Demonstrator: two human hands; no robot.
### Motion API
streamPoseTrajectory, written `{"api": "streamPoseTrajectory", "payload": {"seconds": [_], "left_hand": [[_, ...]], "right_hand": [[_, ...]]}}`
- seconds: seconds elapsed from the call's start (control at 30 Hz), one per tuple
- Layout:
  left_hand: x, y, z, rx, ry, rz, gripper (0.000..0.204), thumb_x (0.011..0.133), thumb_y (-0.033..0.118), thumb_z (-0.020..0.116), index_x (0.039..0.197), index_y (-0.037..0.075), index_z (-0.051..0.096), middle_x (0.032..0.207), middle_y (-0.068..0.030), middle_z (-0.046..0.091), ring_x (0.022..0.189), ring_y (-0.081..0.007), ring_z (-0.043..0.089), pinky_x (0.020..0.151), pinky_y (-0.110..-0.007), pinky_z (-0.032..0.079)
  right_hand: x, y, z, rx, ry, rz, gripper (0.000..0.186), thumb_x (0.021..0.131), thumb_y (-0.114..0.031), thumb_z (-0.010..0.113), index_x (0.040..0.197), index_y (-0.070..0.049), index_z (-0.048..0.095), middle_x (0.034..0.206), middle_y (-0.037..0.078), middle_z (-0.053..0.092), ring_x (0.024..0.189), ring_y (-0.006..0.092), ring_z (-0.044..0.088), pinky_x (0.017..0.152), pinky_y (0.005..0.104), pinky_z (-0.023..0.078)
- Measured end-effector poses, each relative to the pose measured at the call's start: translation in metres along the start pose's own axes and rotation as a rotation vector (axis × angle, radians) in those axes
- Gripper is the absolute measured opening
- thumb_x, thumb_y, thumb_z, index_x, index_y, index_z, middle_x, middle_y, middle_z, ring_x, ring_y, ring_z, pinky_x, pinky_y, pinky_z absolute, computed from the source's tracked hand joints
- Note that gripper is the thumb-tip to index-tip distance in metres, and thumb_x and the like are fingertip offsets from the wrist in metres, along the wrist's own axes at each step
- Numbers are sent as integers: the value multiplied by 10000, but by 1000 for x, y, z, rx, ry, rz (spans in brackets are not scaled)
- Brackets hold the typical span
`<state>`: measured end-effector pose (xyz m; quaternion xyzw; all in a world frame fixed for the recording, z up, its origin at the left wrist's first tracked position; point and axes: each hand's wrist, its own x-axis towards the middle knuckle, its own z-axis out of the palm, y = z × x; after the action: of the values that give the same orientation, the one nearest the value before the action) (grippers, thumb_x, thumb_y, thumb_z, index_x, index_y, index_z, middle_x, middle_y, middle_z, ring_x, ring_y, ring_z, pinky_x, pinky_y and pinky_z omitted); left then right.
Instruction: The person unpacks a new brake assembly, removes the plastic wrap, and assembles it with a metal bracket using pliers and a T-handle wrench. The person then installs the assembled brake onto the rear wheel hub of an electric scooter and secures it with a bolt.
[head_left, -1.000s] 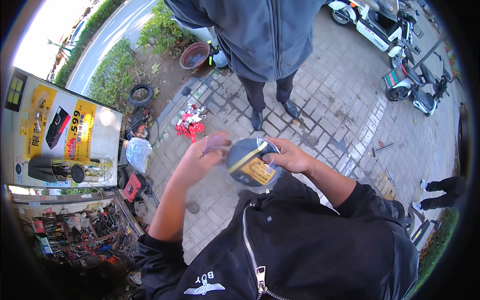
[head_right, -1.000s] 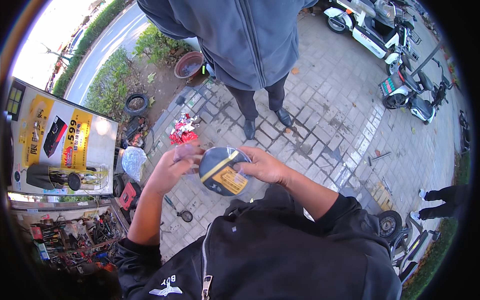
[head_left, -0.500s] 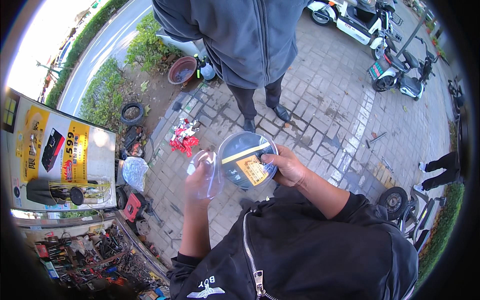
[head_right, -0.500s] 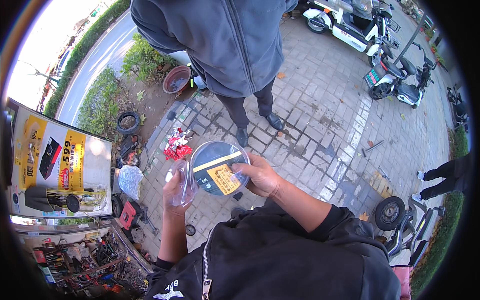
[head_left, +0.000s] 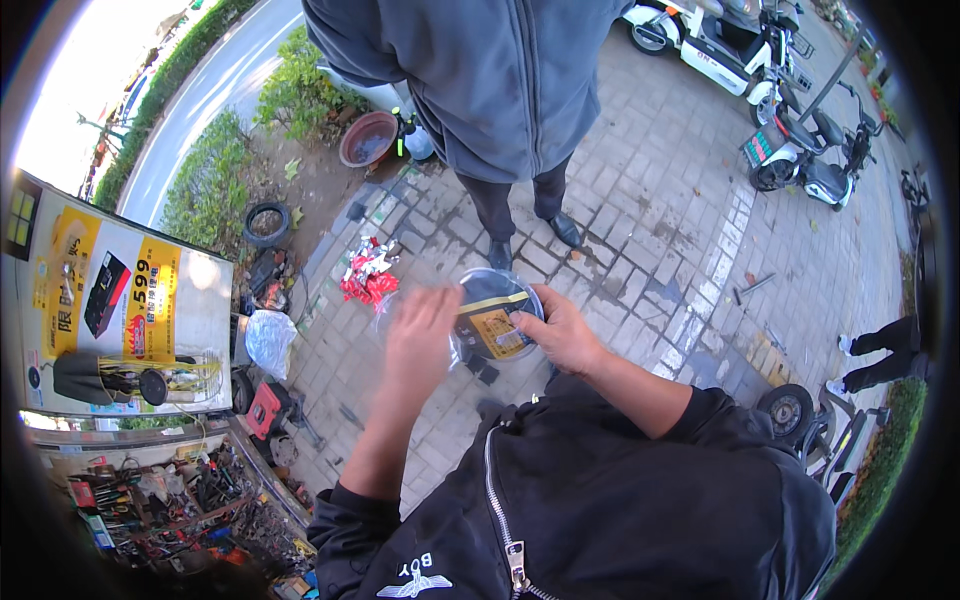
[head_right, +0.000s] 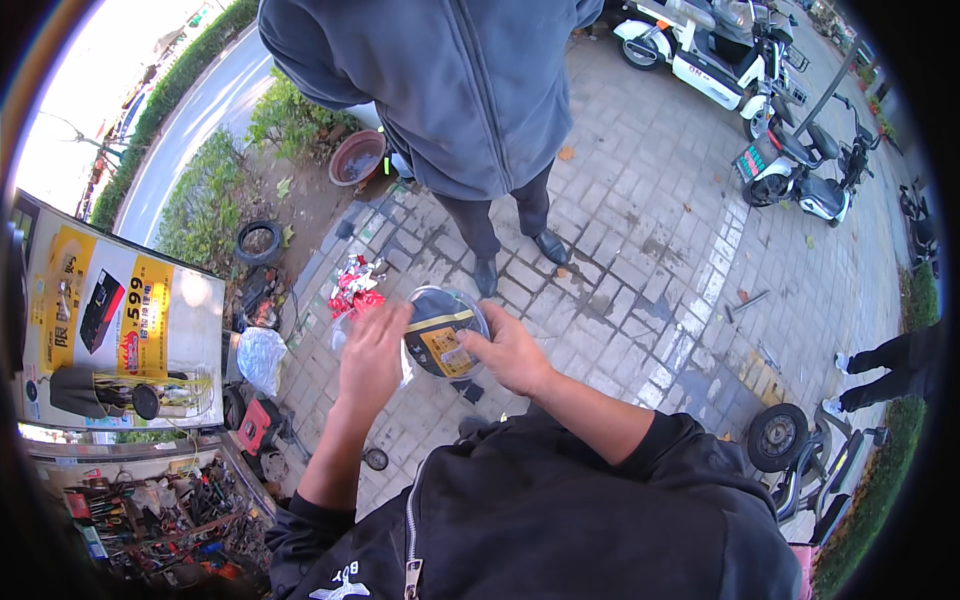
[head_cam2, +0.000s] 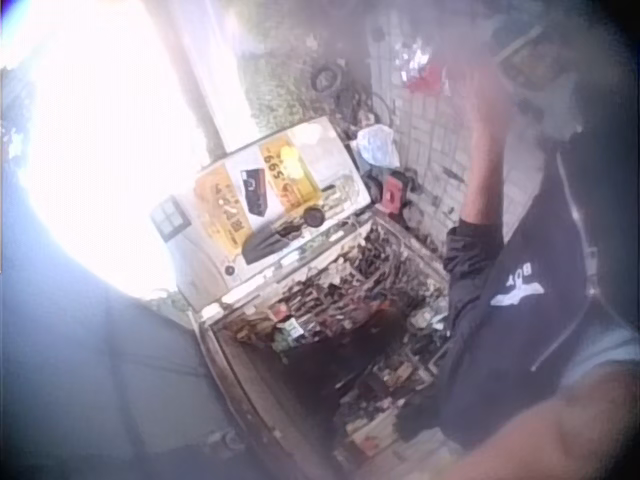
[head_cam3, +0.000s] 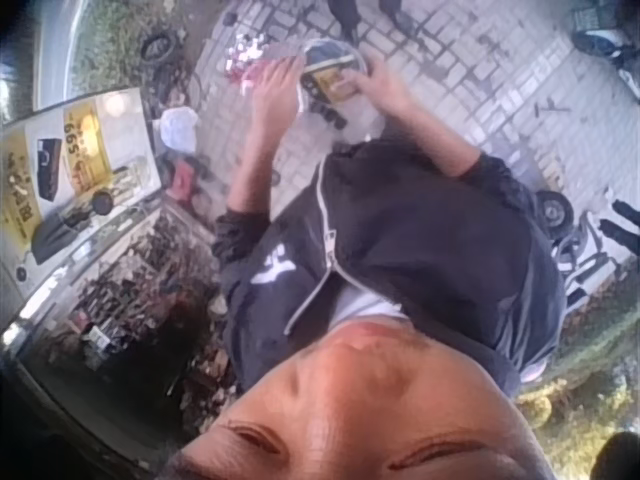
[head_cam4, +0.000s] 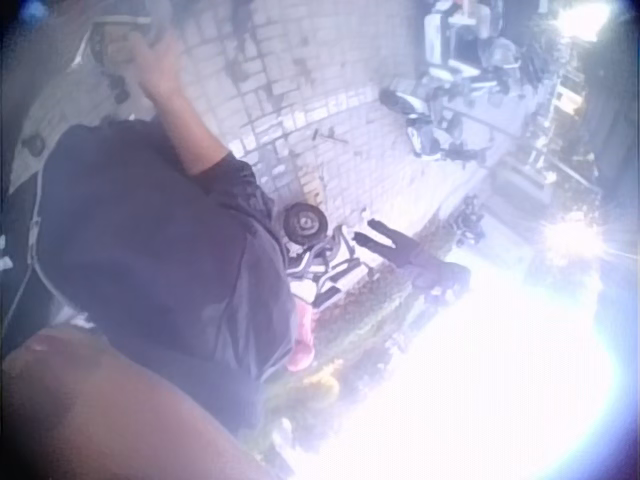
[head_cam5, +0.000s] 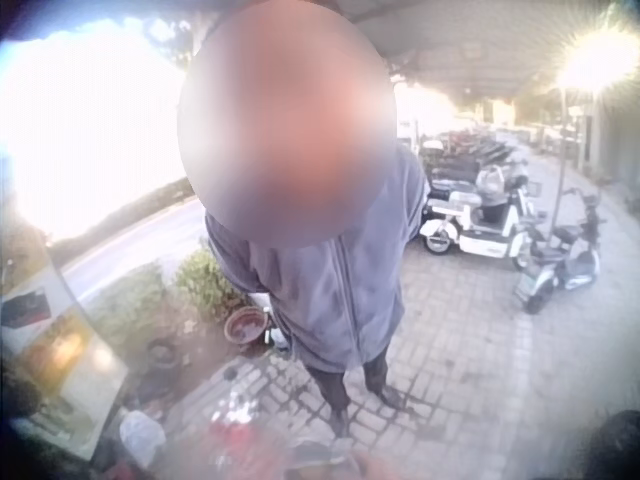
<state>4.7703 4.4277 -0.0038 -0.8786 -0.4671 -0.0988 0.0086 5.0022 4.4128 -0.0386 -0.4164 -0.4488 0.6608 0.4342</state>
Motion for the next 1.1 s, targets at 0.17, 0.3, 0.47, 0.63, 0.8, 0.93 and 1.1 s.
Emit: {"api": "streamPoseTrajectory", "payload": {"seconds": [0.17,0.3,0.47,0.63,0.8,0.93,1.1], "left_hand": [[8,35,13,-507,179,-390,586,764,193,756,1262,-33,543,1269,-223,517,1163,-379,498,987,-425,413],[13,59,20,-458,297,-416,540,746,142,774,1212,-33,564,1184,-193,540,1114,-358,508,961,-422,422],[15,58,23,-544,441,-322,355,758,95,760,1046,-40,602,1038,-184,608,971,-373,577,863,-436,466],[12,65,7,-713,129,-354,442,737,180,786,1090,-4,593,984,-162,659,927,-330,639,870,-404,482],[21,83,-10,-544,-60,-294,658,703,299,807,1227,5,539,1010,-186,667,955,-338,651,855,-394,493],[25,89,-9,-373,-142,-256,631,718,299,778,1237,38,533,1016,-170,667,933,-327,653,826,-408,495],[21,88,-1,-412,-166,-211,525,734,250,753,1184,64,557,1026,-136,661,912,-322,654,802,-409,505]], "right_hand": [[-1,2,-8,-52,24,21,386,920,-191,640,1207,41,527,1073,93,626,985,140,567,873,314,475],[0,12,-15,-32,20,53,388,921,-200,650,1203,39,531,1061,85,624,965,135,566,865,314,479],[3,22,-20,85,-3,78,323,946,-231,633,1147,9,552,1021,61,610,918,108,555,811,293,486],[2,25,-19,529,-72,231,352,997,-333,542,1165,-24,530,972,36,582,847,124,564,757,305,503],[-2,30,-18,649,-33,319,344,1015,-336,492,1175,-33,530,1074,67,604,977,171,601,825,349,511],[-5,37,-15,783,-63,306,322,1018,-309,480,1187,-39,530,1124,80,613,1067,207,599,917,390,484],[-12,34,-17,913,-131,440,448,1001,-413,462,1247,-42,515,1205,104,599,1123,239,576,1012,407,426]]}}
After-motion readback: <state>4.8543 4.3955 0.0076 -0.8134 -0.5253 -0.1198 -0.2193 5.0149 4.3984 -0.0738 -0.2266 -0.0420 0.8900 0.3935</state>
